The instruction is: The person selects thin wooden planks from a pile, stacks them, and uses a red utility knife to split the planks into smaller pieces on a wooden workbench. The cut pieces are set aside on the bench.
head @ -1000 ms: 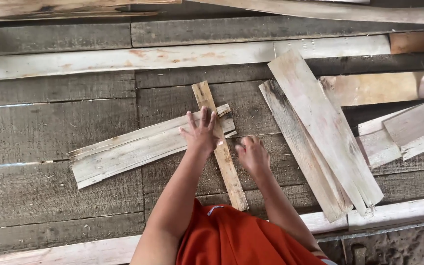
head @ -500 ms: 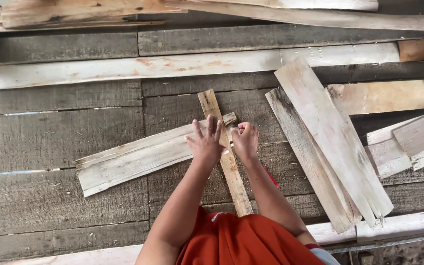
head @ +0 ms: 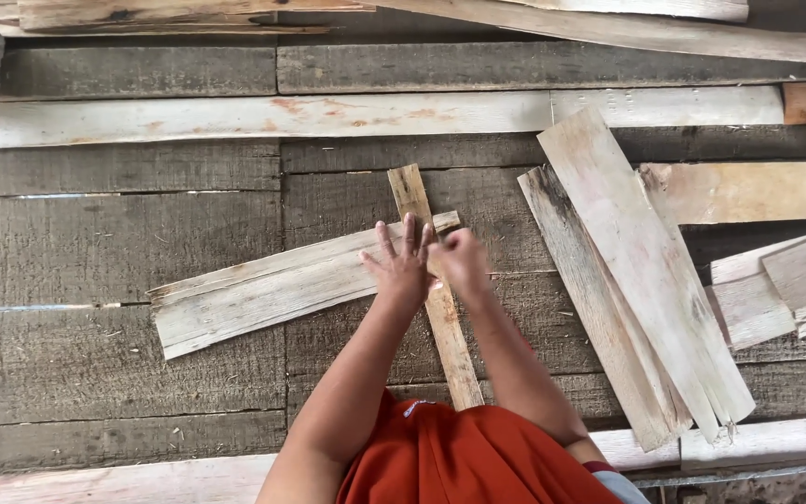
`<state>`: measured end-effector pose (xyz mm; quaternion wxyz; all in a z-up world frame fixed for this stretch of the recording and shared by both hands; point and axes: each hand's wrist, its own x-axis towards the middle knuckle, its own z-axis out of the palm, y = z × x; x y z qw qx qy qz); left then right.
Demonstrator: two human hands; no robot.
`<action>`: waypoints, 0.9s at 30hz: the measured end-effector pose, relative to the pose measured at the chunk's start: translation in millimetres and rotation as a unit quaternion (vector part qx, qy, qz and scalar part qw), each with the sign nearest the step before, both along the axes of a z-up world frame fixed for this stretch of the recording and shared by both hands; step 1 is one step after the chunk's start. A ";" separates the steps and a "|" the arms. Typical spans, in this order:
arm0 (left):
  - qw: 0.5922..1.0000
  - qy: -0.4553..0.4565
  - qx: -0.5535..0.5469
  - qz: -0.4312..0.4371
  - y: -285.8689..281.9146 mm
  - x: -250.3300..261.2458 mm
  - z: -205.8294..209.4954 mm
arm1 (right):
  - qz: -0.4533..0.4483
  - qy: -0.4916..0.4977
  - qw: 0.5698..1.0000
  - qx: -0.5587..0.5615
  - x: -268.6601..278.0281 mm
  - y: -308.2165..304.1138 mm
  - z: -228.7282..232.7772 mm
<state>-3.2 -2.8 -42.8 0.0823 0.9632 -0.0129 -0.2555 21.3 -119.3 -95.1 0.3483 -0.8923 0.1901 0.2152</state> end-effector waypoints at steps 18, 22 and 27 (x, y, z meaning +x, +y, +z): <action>0.999 0.023 -0.031 0.002 5.5 2.0 32.3 | 0.174 -0.175 0.950 -0.194 5.7 -26.6 52.1; 1.000 0.025 -0.008 -0.005 3.7 3.4 14.0 | 0.184 -0.106 0.957 -0.197 -27.9 -66.2 -3.6; 0.999 0.018 -0.025 0.008 3.0 1.4 21.9 | 0.192 -0.114 0.968 -0.115 -55.9 -53.7 25.3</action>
